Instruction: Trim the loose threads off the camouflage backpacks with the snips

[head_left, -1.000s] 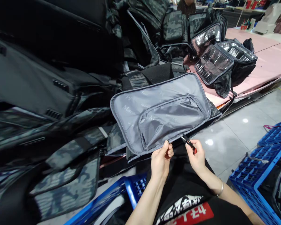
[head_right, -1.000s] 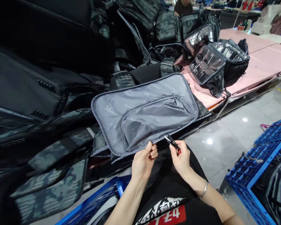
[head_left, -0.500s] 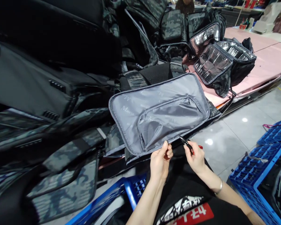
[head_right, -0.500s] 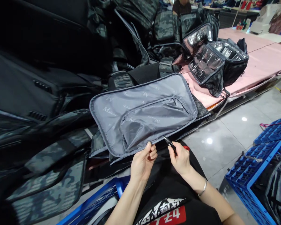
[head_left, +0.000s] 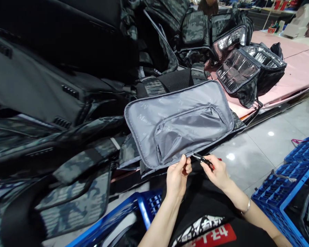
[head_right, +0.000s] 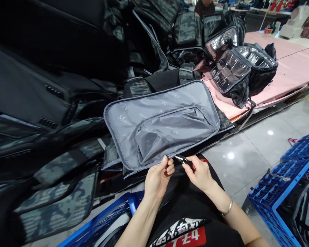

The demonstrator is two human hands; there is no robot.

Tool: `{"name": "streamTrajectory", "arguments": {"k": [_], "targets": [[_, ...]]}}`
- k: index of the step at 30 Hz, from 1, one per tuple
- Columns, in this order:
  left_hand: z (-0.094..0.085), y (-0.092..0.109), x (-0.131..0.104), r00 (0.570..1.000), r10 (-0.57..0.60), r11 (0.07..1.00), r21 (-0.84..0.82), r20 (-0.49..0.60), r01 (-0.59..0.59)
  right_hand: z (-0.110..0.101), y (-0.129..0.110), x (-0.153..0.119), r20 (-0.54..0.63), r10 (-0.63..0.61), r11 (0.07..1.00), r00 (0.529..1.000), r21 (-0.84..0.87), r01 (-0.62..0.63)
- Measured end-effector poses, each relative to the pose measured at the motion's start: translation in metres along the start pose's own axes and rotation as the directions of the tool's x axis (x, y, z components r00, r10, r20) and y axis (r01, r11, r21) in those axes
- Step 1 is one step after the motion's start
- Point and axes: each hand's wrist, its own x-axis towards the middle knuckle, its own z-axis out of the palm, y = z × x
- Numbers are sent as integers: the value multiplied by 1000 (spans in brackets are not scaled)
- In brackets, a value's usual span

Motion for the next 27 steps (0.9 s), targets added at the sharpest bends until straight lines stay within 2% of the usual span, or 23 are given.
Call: {"name": "streamTrajectory", "arguments": {"k": [4, 12, 15, 18, 20, 22, 24, 27], "targets": [[-2, 0, 0, 1000, 1, 1000, 9, 1, -1, 0, -4, 7, 60, -39, 999, 997, -33, 41], [-1, 1, 0, 1000, -5, 1000, 12, 3, 5, 2, -2, 11, 56, -168, 982, 984, -78, 172], [-1, 5, -1, 1000, 10, 1000, 20, -6, -10, 0, -5, 9, 47, -146, 989, 988, -15, 147], [-7, 14, -1, 990, 111, 994, -9, -82, -112, -9, -8, 10, -17, -44, 997, 999, 56, 45], [-13, 20, -1, 958, 218, 973, -37, -185, -229, -18, -8, 14, -28, -19, 996, 999, 89, 22], [-19, 24, -3, 914, 292, 948, -44, -282, -316, -26, -6, 19, 4, -68, 991, 998, 114, 67], [-23, 23, -5, 897, 309, 944, -12, -317, -329, -30, -3, 24, 47, -136, 986, 990, 107, 130], [-23, 16, -6, 920, 272, 962, 61, -282, -265, -27, -4, 26, 112, -156, 988, 981, 17, 155]]}}
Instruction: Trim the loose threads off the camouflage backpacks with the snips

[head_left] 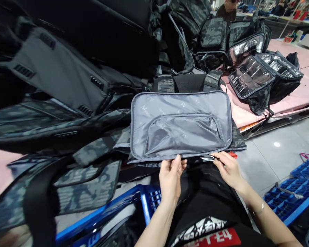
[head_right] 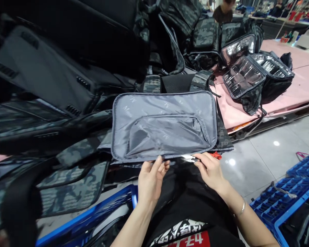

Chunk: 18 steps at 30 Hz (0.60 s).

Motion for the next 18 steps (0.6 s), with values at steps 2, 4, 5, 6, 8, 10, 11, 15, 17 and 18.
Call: {"name": "streamTrajectory", "arguments": {"k": [2, 4, 5, 6, 8, 10, 11, 15, 17, 18], "targets": [[2, -5, 0, 999, -31, 999, 34, 29, 30, 5, -4, 2, 33, 16, 998, 999, -64, -14], [5, -9, 1, 999, -36, 999, 41, 41, 35, 9, -9, 5, 57, 2, 994, 998, -106, 4], [6, -9, 2, 998, -31, 999, 39, 45, 29, 11, -10, 7, 61, -18, 993, 998, -120, 25], [8, -9, 3, 998, -23, 999, 32, 50, 21, 12, -11, 10, 60, -45, 990, 997, -129, 53], [9, -8, 4, 998, -11, 1000, 11, 57, 10, 14, -11, 16, 39, -102, 984, 994, -143, 107], [10, -6, 4, 998, -10, 1000, -5, 61, 10, 13, -8, 21, 36, -138, 977, 990, -158, 142], [11, -4, 4, 998, -14, 1000, -8, 62, 15, 13, -7, 24, 45, -147, 974, 988, -169, 152], [11, -1, 3, 997, -35, 999, -9, 71, 36, 9, -2, 30, 96, -134, 969, 986, -194, 151], [11, 0, 3, 996, -32, 999, -14, 87, 33, 8, -1, 33, 112, -135, 969, 985, -191, 154], [12, 0, 3, 995, -28, 999, -17, 96, 29, 7, -2, 34, 118, -139, 969, 983, -190, 159]]}}
